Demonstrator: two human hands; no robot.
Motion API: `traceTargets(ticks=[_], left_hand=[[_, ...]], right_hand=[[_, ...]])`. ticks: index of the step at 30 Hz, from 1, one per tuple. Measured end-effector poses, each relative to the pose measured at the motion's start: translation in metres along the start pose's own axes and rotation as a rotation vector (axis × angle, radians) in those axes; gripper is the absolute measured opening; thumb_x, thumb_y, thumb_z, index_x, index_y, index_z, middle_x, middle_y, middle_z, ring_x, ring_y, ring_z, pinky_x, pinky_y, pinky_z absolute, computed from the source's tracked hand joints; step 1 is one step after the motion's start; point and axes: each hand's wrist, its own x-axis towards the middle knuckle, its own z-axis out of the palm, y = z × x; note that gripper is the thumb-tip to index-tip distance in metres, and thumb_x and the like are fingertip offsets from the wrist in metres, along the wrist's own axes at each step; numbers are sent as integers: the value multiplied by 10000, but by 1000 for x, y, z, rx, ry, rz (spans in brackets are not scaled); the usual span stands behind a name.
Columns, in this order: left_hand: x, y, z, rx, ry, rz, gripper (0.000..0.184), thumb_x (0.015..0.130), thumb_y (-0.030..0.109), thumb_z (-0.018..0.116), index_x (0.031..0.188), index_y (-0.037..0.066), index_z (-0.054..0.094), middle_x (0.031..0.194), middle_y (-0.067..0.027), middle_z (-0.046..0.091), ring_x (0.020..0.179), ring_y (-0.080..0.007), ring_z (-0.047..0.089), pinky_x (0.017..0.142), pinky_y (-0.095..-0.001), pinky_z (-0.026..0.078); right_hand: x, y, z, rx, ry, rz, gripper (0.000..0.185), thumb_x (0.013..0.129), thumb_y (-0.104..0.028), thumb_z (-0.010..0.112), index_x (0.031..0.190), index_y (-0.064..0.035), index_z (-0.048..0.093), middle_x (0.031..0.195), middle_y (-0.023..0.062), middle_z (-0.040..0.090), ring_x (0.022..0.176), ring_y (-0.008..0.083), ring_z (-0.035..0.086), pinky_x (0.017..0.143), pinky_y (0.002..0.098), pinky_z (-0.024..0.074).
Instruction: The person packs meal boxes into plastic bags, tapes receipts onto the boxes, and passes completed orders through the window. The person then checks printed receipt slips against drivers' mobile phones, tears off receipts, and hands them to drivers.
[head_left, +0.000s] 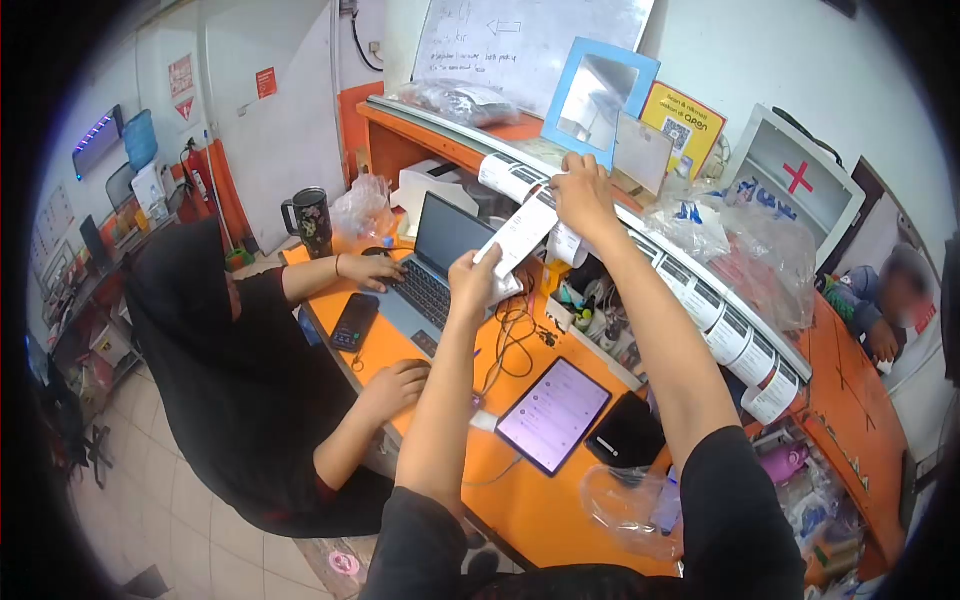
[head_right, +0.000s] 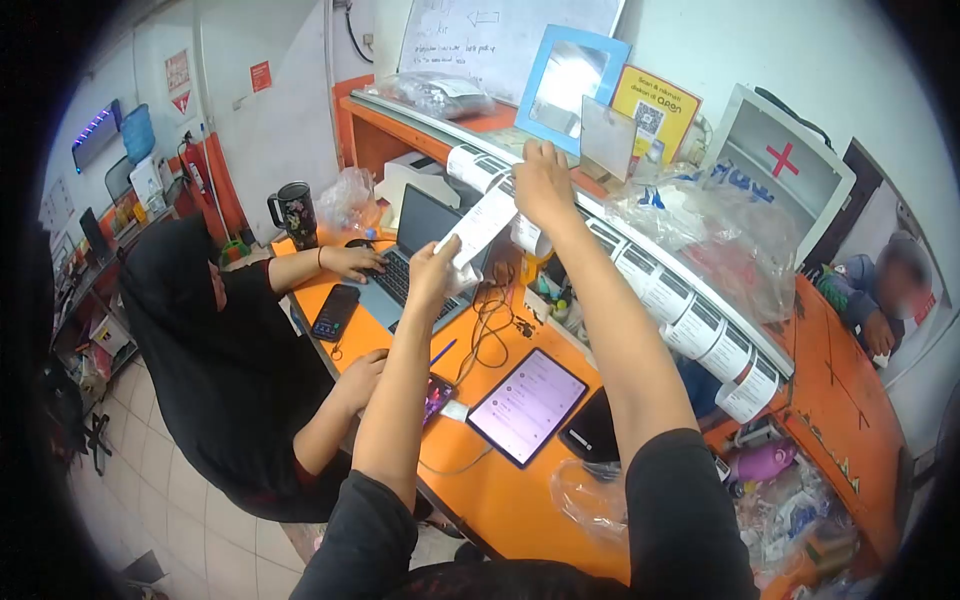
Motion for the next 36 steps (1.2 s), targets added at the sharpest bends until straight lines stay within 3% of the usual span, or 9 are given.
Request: traceTargets(ticks=[8, 15, 18, 25, 27, 29, 32, 34, 36], left_hand=[[-6, -2, -11, -264, -61, 48, 167, 794, 154, 601, 835, 9, 531, 783, -88, 607, 609, -126, 594, 529, -252, 508], [0, -17, 1, -73, 39, 7, 192, 788, 192, 628, 779, 24, 536, 704, -40, 573, 573, -83, 522, 504, -218, 420], [13, -36, 3, -124, 64, -2, 202, 788, 207, 631, 770, 31, 533, 708, -41, 575, 577, -83, 525, 507, -214, 416], [21, -47, 9, 1, 126, -40, 225, 785, 219, 629, 798, 6, 558, 699, -48, 580, 588, -96, 531, 517, -227, 419], [27, -55, 7, 70, 128, -13, 240, 775, 216, 627, 818, -15, 578, 713, -72, 593, 603, -119, 549, 534, -248, 434], [28, -66, -3, 239, 138, 20, 262, 753, 218, 623, 839, -29, 612, 750, -106, 614, 640, -157, 580, 570, -278, 453], [-27, -66, 2, 180, 133, -94, 160, 742, 98, 571, 864, 4, 612, 745, -97, 618, 636, -181, 588, 636, -296, 470], [-76, -97, 4, 65, 39, -27, 201, 727, 23, 536, 918, 16, 599, 806, -98, 614, 734, -170, 589, 620, -293, 478], [-131, -117, -4, 466, -76, 327, 244, 721, -4, 530, 959, 19, 581, 910, -109, 595, 860, -178, 567, 673, -298, 472]], right_hand=[[0, -10, 11, -47, -93, 52, 108, 643, -2, 517, 706, 15, 602, 813, 169, 563, 811, 330, 531, 756, 383, 397], [-3, -31, 7, -282, -138, 91, 186, 718, -132, 504, 779, -44, 655, 843, 105, 555, 893, 239, 422, 782, 345, 285], [-2, -37, 13, -336, -162, 189, 221, 757, -184, 533, 782, 8, 638, 878, 126, 555, 903, 261, 440, 802, 358, 302], [0, -35, 12, -411, -77, 126, 203, 728, -155, 489, 780, -37, 646, 835, 90, 573, 893, 233, 437, 779, 340, 286], [4, -35, 9, -353, -180, 166, 186, 713, -129, 486, 746, -7, 622, 828, 147, 581, 879, 266, 459, 786, 378, 308], [6, -35, 9, -370, -198, 177, 188, 717, -143, 490, 758, -30, 634, 828, 121, 589, 875, 250, 464, 782, 363, 302], [0, -40, 2, -400, -176, 150, 187, 710, -158, 508, 769, -51, 649, 826, 99, 601, 864, 233, 480, 776, 352, 300], [2, -40, 3, -404, -190, 155, 163, 690, -148, 528, 736, -58, 656, 829, 101, 601, 884, 234, 472, 779, 352, 299], [1, -40, -1, -382, -227, 159, 215, 710, -177, 534, 829, -35, 641, 863, 112, 597, 910, 247, 461, 789, 369, 301]])
